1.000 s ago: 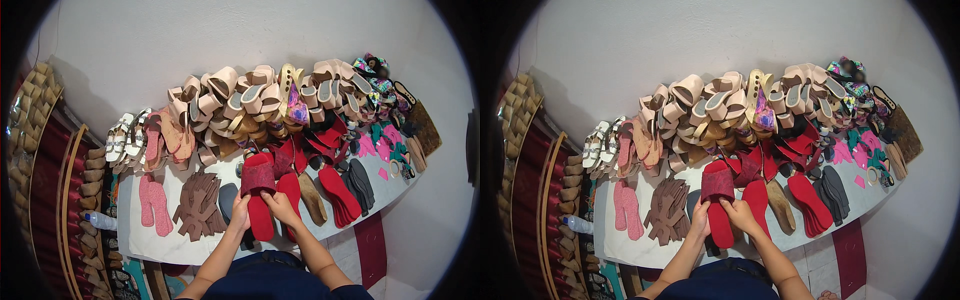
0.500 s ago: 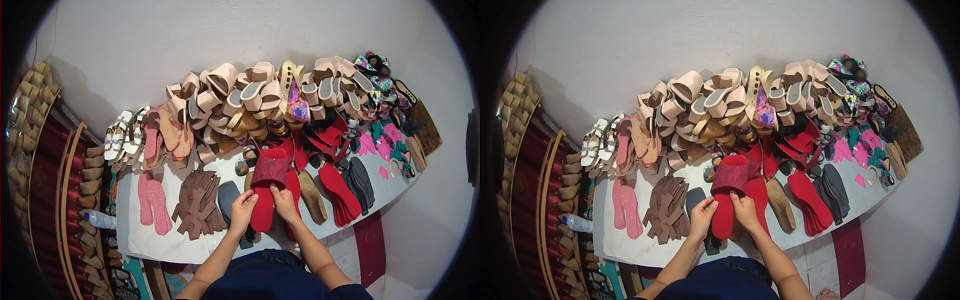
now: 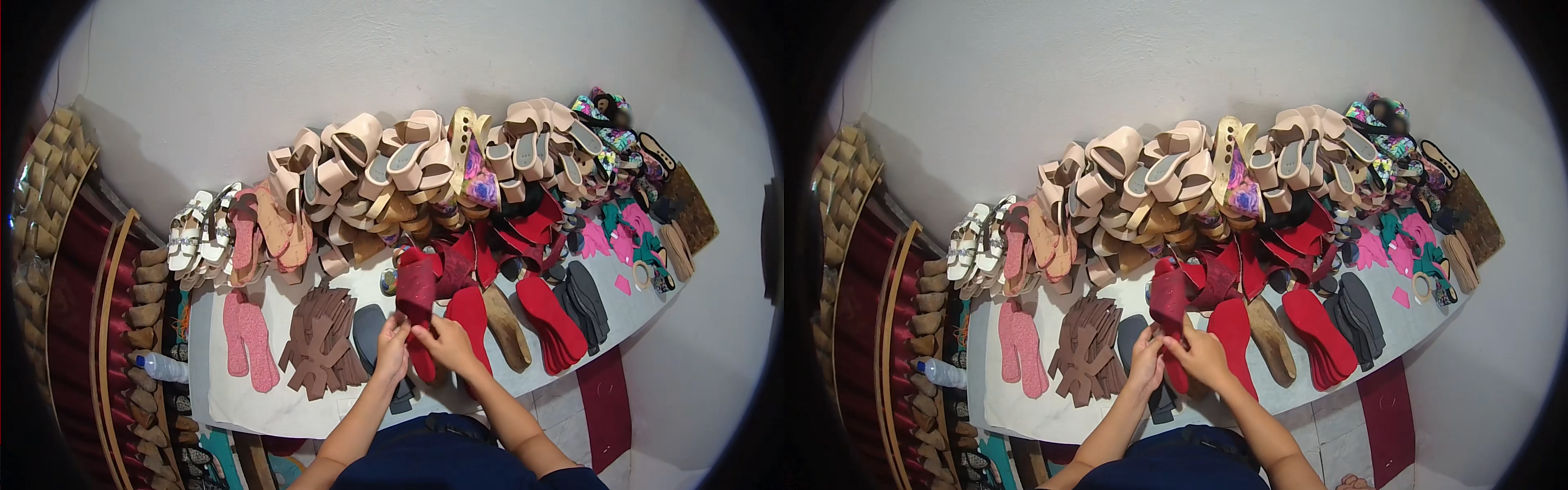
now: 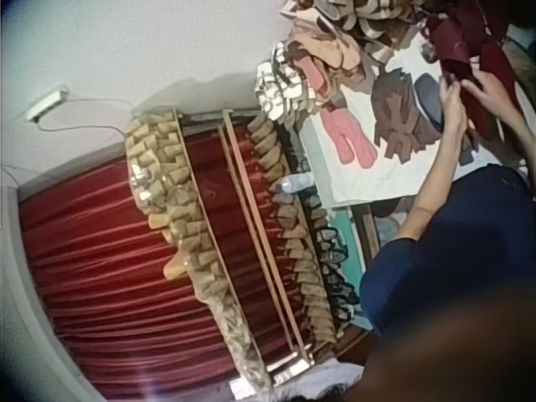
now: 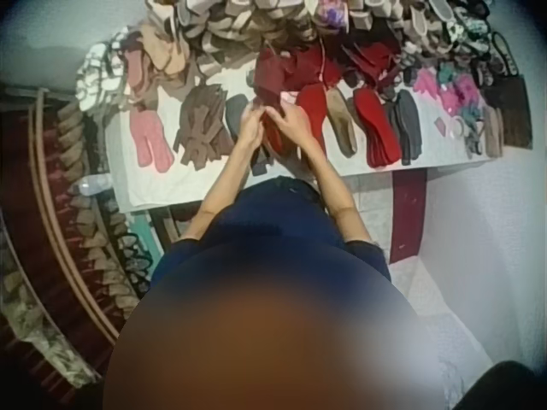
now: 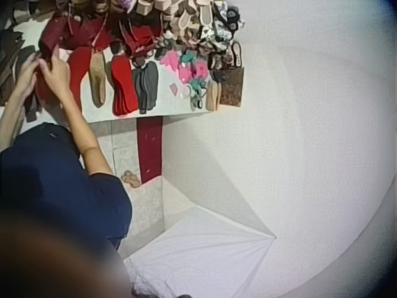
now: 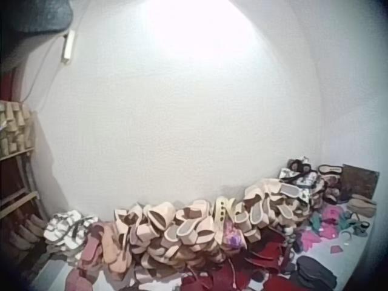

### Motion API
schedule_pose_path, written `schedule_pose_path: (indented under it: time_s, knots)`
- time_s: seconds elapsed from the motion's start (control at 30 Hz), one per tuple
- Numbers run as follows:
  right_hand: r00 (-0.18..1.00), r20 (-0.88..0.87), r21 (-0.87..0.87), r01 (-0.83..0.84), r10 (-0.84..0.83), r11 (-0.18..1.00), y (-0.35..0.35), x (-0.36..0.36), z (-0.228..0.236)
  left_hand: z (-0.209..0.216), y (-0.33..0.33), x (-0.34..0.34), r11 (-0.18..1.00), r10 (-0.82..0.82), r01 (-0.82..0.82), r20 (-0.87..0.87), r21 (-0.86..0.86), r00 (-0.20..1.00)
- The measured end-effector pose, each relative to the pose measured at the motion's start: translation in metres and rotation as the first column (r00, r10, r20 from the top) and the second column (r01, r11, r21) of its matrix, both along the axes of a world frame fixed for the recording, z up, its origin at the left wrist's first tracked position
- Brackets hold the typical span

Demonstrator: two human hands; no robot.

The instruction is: Fitting an upper onto a shoe last and aligning it with a sole.

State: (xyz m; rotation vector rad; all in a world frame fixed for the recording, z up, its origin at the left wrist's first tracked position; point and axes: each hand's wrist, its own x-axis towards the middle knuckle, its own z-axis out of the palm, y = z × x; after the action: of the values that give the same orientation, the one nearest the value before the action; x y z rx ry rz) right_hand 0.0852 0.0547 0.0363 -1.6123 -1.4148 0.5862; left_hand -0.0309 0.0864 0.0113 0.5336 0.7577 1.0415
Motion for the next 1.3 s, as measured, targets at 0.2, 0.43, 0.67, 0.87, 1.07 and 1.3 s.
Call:
schedule_pose_path:
  time_s: [0.2, 0.43, 0.67, 0.87, 1.07, 1.3]
  knots:
    - [0.801, 0.583, 0.18, 0.036, -0.136, 0.983, -0.007, -0.015, 0.014, -0.011, -0.011, -0.005, 0.985, -0.14, 0.151, 0.119, -0.087, 0.983]
    - [0.772, 0.634, 0.19, -0.098, -0.046, 0.977, -0.012, -0.025, 0.03, 0.017, -0.022, -0.016, 0.982, -0.128, 0.146, 0.146, -0.12, 0.981]
    - [0.964, -0.228, 0.149, 0.174, -0.138, 0.973, -0.023, 0.012, 0.018, 0.02, -0.024, -0.018, 0.929, -0.356, 0.367, -0.147, 0.05, 0.923]
    - [0.886, -0.329, 0.269, 0.421, -0.328, 0.866, 0.017, 0.043, 0.033, 0.026, -0.041, -0.012, 0.778, -0.556, 0.618, -0.338, 0.11, 0.76]
    - [0.884, -0.158, 0.233, 0.466, -0.439, 0.854, 0.016, 0.043, 0.032, 0.025, -0.056, -0.008, 0.661, -0.432, 0.699, -0.623, 0.274, 0.652]
    - [0.836, -0.296, 0.111, 0.51, -0.462, 0.853, 0.007, 0.064, 0.011, 0.033, -0.063, 0.007, 0.655, -0.522, 0.744, -0.634, 0.131, 0.571]
